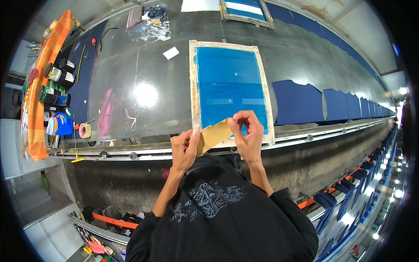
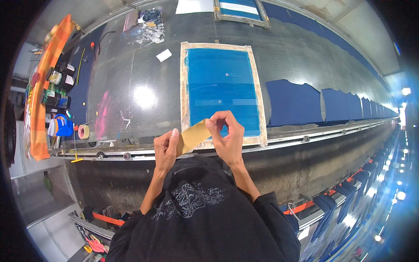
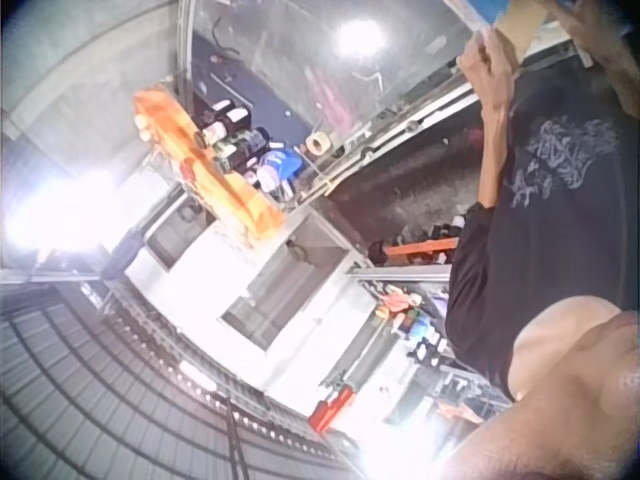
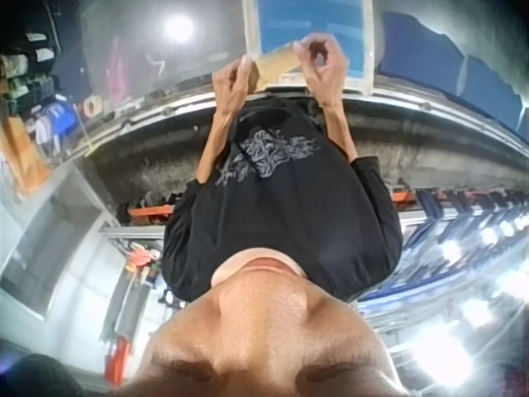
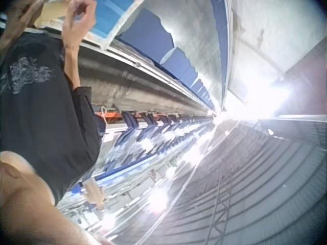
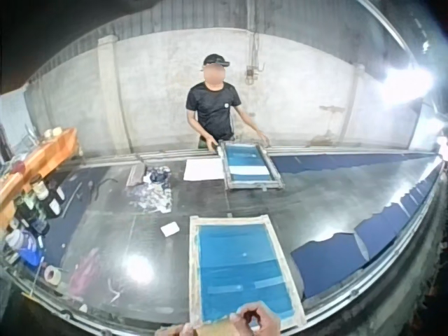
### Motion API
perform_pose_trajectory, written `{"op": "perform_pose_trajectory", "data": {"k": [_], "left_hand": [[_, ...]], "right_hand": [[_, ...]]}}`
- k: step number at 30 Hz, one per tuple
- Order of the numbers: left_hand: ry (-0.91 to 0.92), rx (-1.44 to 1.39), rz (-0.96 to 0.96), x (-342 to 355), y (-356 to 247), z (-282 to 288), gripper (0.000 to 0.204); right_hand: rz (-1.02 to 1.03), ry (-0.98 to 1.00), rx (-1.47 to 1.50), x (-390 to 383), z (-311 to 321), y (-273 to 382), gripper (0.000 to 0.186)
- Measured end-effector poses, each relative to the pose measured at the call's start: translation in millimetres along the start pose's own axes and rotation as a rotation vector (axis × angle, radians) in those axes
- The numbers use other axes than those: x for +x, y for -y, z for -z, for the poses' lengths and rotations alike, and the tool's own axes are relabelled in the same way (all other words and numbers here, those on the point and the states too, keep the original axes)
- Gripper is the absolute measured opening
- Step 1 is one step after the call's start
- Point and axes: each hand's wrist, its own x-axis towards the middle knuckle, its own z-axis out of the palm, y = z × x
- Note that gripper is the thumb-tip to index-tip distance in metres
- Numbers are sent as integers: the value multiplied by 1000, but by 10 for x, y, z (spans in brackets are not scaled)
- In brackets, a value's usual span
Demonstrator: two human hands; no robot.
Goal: The person positions a screen printing frame on a conveyor, measures the fabric with a tape measure, and uses a yellow T-bar tool to scrape or adjust the frame edges. The person then applies tape to the frame corners and continues handling the frame and tools.
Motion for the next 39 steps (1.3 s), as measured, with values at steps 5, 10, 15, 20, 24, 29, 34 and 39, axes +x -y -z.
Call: {"op": "perform_pose_trajectory", "data": {"k": [5, 10, 15, 20, 24, 29, 34, 39], "left_hand": [[-40, -169, 46, 19, -40, -64, 47], [-607, -514, 336, 331, 29, -96, 46], [-345, 571, 57, 277, 1097, 536, 25], [-114, 1051, -97, 149, 2079, 819, 39], [-37, 1002, -96, 82, 2270, 761, 37], [-264, 442, -129, 127, 1274, 315, 27], [-146, -70, 33, 103, 195, -35, 26], [-202, -402, 236, 152, 167, -113, 25]], "right_hand": [[74, -45, -105, 1, -34, 21, 12], [216, -1016, -23, 268, 549, 204, 19], [264, -560, -535, 275, 993, 111, 20], [2, -174, -303, 102, 496, -247, 24], [-95, -57, -303, 39, 242, -161, 27], [-102, 44, -238, -67, -11, -162, 20], [-31, 345, -222, -300, -401, -135, 13], [-71, 412, -177, -317, -490, 21, 15]]}}
